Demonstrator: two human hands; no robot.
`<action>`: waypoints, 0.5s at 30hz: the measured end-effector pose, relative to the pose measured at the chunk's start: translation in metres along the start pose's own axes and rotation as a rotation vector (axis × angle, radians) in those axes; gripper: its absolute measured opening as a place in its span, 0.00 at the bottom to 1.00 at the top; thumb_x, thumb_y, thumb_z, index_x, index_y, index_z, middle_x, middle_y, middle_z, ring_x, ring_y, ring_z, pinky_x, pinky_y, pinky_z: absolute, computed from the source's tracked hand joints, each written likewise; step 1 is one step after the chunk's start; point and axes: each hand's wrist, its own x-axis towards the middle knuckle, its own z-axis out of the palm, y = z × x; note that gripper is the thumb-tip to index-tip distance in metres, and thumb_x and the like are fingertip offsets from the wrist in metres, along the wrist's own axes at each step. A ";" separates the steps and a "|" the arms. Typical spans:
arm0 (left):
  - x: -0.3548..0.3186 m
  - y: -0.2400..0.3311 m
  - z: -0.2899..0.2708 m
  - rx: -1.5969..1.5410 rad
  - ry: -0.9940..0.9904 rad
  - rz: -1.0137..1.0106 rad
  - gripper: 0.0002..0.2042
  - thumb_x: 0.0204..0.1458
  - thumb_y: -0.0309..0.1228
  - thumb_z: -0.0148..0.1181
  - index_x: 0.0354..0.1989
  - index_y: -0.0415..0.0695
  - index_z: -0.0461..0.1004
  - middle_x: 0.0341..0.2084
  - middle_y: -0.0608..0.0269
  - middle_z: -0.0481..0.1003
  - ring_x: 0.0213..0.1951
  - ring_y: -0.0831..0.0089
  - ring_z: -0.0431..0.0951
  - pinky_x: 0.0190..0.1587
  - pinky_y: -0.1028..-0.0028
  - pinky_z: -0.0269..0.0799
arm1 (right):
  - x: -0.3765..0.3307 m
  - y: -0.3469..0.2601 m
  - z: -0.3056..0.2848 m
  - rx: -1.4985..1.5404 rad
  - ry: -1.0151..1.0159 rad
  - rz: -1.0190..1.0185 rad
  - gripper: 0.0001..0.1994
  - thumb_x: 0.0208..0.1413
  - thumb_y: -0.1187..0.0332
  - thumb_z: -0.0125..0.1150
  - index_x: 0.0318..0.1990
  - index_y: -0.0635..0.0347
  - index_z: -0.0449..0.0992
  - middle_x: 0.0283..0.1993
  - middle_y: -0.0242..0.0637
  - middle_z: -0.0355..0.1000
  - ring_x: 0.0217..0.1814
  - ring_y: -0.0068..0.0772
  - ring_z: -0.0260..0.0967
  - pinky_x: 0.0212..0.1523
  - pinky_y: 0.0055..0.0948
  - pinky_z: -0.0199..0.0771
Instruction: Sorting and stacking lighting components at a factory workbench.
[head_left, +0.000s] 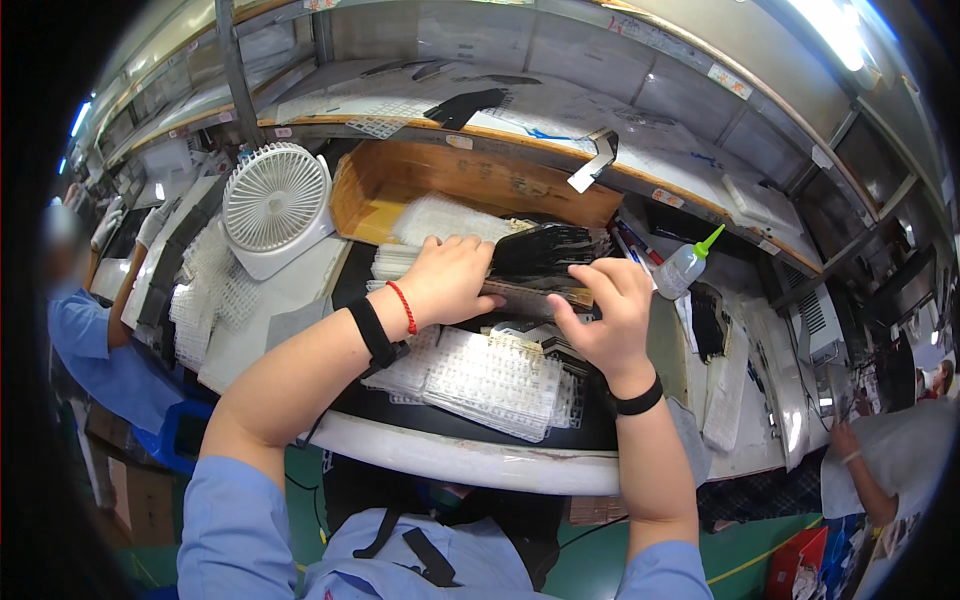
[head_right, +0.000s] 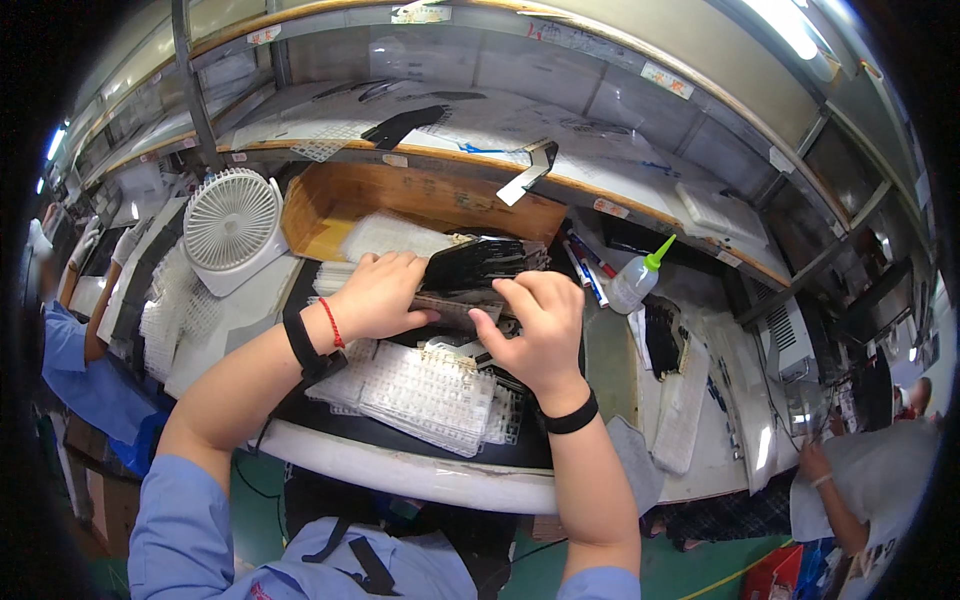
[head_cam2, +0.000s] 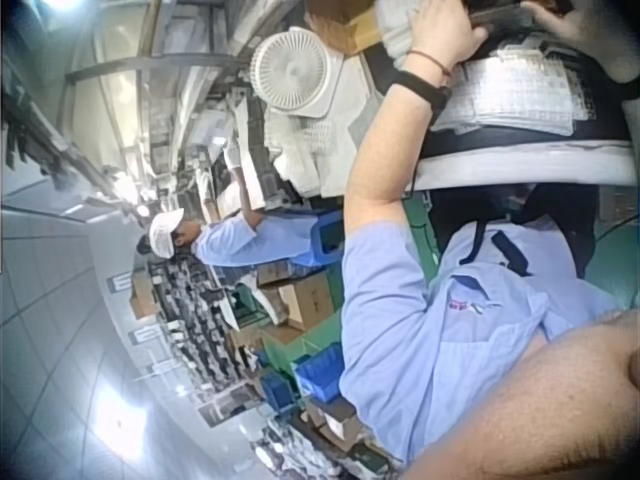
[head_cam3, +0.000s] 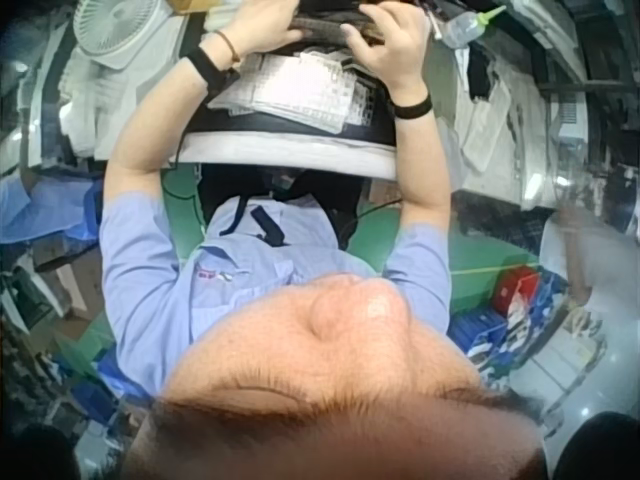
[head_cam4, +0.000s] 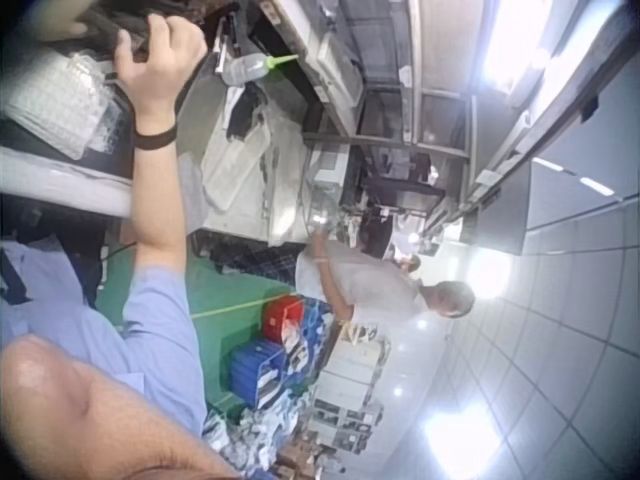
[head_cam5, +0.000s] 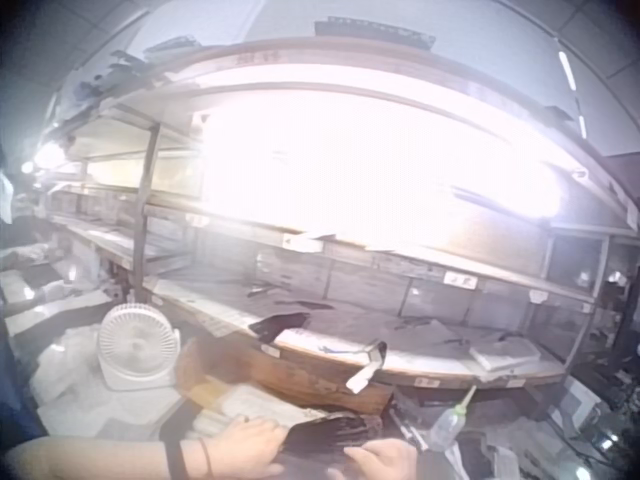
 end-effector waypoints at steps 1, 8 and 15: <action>0.000 0.000 0.000 0.004 -0.002 0.000 0.29 0.46 0.47 0.65 0.49 0.38 0.68 0.42 0.51 0.73 0.48 0.56 0.73 0.50 0.58 0.63 | 0.000 0.001 0.001 0.083 -0.070 -0.025 0.18 0.37 0.61 0.73 0.38 0.56 0.79 0.38 0.32 0.71 0.43 0.36 0.66 0.48 0.34 0.59; 0.000 0.001 -0.002 0.029 -0.011 -0.025 0.29 0.45 0.47 0.66 0.50 0.38 0.67 0.43 0.50 0.72 0.48 0.54 0.73 0.50 0.59 0.64 | 0.001 -0.003 0.004 0.116 -0.176 -0.012 0.15 0.38 0.64 0.72 0.34 0.58 0.77 0.40 0.36 0.73 0.41 0.38 0.69 0.44 0.35 0.64; 0.000 0.001 -0.001 0.030 -0.002 -0.008 0.29 0.46 0.47 0.65 0.49 0.38 0.67 0.42 0.50 0.72 0.47 0.54 0.73 0.50 0.59 0.64 | 0.002 -0.007 0.007 0.134 -0.167 -0.020 0.17 0.37 0.67 0.71 0.38 0.60 0.77 0.44 0.38 0.72 0.47 0.42 0.69 0.48 0.37 0.66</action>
